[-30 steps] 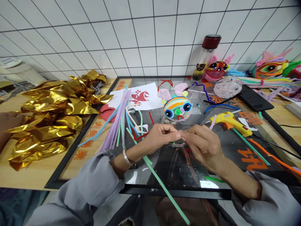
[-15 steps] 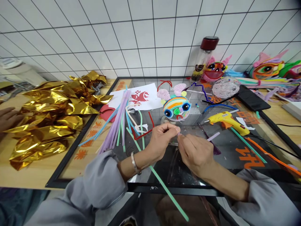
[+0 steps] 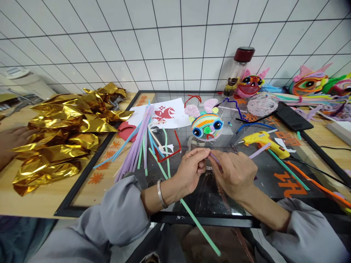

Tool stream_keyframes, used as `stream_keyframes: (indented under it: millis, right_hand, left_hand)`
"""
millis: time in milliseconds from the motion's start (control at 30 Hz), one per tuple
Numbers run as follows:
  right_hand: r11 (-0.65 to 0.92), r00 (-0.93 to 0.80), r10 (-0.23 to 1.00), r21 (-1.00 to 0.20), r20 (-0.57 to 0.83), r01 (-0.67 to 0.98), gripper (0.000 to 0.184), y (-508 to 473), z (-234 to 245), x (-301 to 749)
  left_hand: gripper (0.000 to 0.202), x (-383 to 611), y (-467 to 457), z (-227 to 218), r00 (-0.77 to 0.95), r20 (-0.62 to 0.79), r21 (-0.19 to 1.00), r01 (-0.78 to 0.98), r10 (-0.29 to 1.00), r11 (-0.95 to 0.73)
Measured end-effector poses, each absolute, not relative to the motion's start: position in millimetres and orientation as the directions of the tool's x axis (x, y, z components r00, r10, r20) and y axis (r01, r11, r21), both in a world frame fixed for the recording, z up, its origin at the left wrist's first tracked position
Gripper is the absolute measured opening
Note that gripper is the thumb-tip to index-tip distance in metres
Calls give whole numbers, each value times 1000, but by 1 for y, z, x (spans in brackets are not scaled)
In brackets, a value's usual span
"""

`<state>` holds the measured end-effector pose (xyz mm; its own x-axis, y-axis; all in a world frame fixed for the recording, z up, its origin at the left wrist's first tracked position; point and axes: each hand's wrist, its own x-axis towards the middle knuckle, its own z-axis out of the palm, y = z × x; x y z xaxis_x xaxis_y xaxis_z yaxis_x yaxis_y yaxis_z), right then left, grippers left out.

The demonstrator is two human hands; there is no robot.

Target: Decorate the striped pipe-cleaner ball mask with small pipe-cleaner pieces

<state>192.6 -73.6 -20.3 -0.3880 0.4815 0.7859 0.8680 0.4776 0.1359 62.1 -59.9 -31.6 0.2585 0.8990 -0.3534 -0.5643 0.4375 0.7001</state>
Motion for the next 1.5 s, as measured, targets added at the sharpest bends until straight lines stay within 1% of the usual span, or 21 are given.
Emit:
stream_keyframes:
  millis: [200, 267, 367, 467, 533, 667, 767, 900, 967, 1033, 1100, 1167, 1267, 1333, 1400, 1500]
  right_hand:
    - [545, -385, 496, 65, 778, 836, 15, -71, -22, 197]
    - [563, -378, 508, 34, 774, 826, 14, -70, -22, 200]
    - [588, -371, 548, -30, 750, 808, 10, -70, -21, 205]
    - [617, -364, 585, -107, 725, 780, 8, -70, -21, 210]
    - [648, -370, 602, -163, 707, 744, 8, -70, -20, 213]
    - [727, -452, 637, -292, 624, 622, 10, -67, -18, 219]
    - [752, -527, 652, -373, 546, 543, 11, -65, -17, 224]
    - [753, -581, 658, -431, 479, 498, 11, -64, -14, 226]
    - [751, -588, 660, -435, 468, 497, 12, -65, -11, 225]
    - [753, -580, 658, -414, 481, 511, 13, -67, -9, 223]
    - [768, -559, 636, -362, 532, 529, 12, -67, -8, 222]
    - [774, -513, 601, -287, 612, 565, 11, -68, -9, 220]
    - [747, -463, 521, -121, 717, 654, 12, -70, -13, 215]
    - [694, -471, 475, 12, 743, 720, 12, -74, -17, 208]
    - [604, -471, 448, 130, 760, 786, 11, -78, -20, 199]
    - [471, -448, 477, 211, 756, 857, 10, -81, -23, 185]
  left_hand:
    - [32, 61, -60, -28, 270, -352, 722, -531, 896, 444]
    - [31, 59, -58, -27, 294, -357, 737, -494, 887, 460]
    - [33, 54, -54, -27, 331, -319, 813, -386, 888, 436]
    - [33, 47, -48, -26, 377, -224, 896, -281, 898, 342]
    - [33, 40, -43, -24, 425, -194, 925, -221, 884, 309]
    - [30, 30, -34, -21, 535, -204, 951, -89, 820, 295]
    - [26, 25, -30, -22, 604, -211, 959, -23, 769, 281]
    - [22, 24, -29, -22, 656, -213, 967, 35, 724, 253]
    - [21, 23, -30, -22, 662, -206, 968, 30, 720, 250]
    - [22, 23, -31, -22, 655, -189, 965, -13, 732, 261]
    - [24, 25, -33, -22, 640, -171, 952, -89, 749, 293]
    - [26, 28, -36, -21, 615, -161, 921, -188, 772, 342]
    - [28, 36, -42, -20, 516, -158, 865, -339, 842, 370]
    - [29, 42, -46, -20, 427, -173, 836, -412, 888, 361]
    - [29, 48, -50, -21, 351, -209, 805, -469, 913, 365]
    - [27, 57, -54, -24, 248, -286, 756, -534, 925, 377]
